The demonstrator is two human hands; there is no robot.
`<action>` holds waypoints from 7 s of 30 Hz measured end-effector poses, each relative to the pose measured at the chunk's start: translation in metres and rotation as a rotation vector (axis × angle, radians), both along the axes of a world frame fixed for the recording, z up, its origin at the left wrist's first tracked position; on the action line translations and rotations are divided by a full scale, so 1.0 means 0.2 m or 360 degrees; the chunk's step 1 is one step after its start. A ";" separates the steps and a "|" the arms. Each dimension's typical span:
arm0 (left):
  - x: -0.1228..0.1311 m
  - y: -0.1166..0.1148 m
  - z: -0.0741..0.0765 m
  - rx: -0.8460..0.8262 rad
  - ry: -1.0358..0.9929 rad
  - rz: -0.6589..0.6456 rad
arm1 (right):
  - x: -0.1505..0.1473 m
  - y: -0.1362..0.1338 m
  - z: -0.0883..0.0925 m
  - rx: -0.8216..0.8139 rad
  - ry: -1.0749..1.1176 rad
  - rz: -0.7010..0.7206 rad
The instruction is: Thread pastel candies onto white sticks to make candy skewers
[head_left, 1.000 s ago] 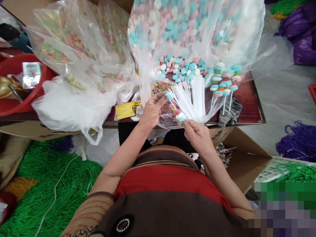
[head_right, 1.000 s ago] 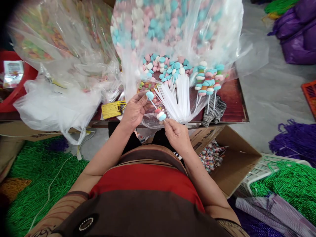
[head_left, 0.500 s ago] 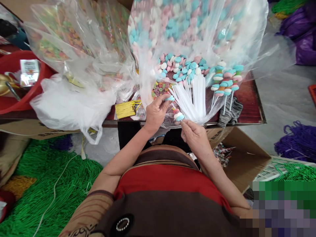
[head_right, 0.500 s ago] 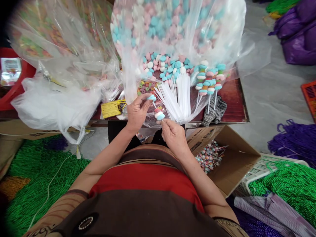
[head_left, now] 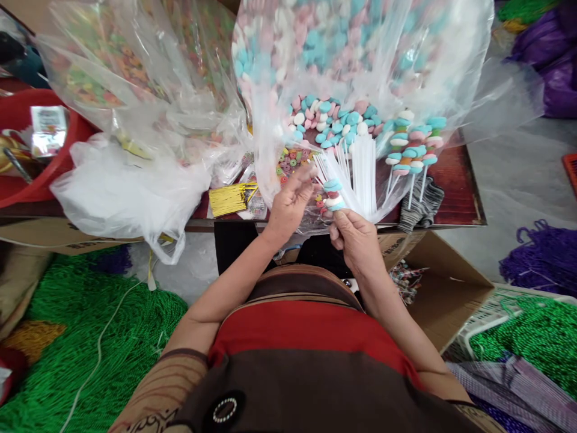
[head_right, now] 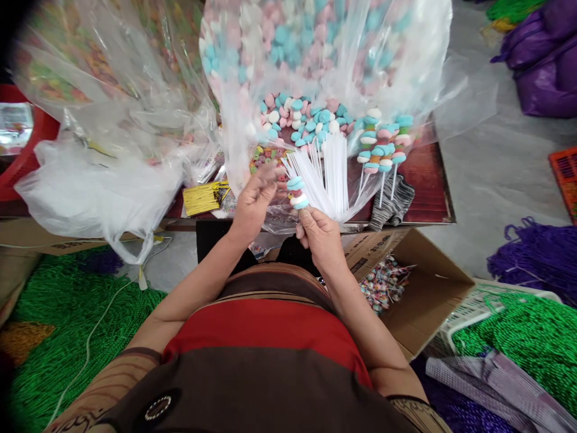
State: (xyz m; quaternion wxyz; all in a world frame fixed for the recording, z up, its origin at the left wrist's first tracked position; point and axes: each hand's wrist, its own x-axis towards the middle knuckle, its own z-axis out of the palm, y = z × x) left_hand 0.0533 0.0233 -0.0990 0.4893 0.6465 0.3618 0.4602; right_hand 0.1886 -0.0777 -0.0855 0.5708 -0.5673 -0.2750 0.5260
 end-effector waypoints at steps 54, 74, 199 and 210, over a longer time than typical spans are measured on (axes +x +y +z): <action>-0.10 0.25 0.14 -0.1013 -0.0187 -0.0270 | 0.02 -0.01 0.02 -0.0067 -0.0401 0.0197; -0.14 0.26 0.20 -0.0708 0.0228 -0.0665 | 0.04 -0.01 0.01 -0.0097 0.0170 0.0432; -0.01 0.05 0.11 -0.1031 -0.0552 0.0092 | 0.04 -0.08 0.10 0.0126 -0.0439 0.0298; -0.02 0.07 0.04 -0.0817 -0.0553 0.0026 | 0.03 -0.09 0.08 0.0061 -0.0671 0.0395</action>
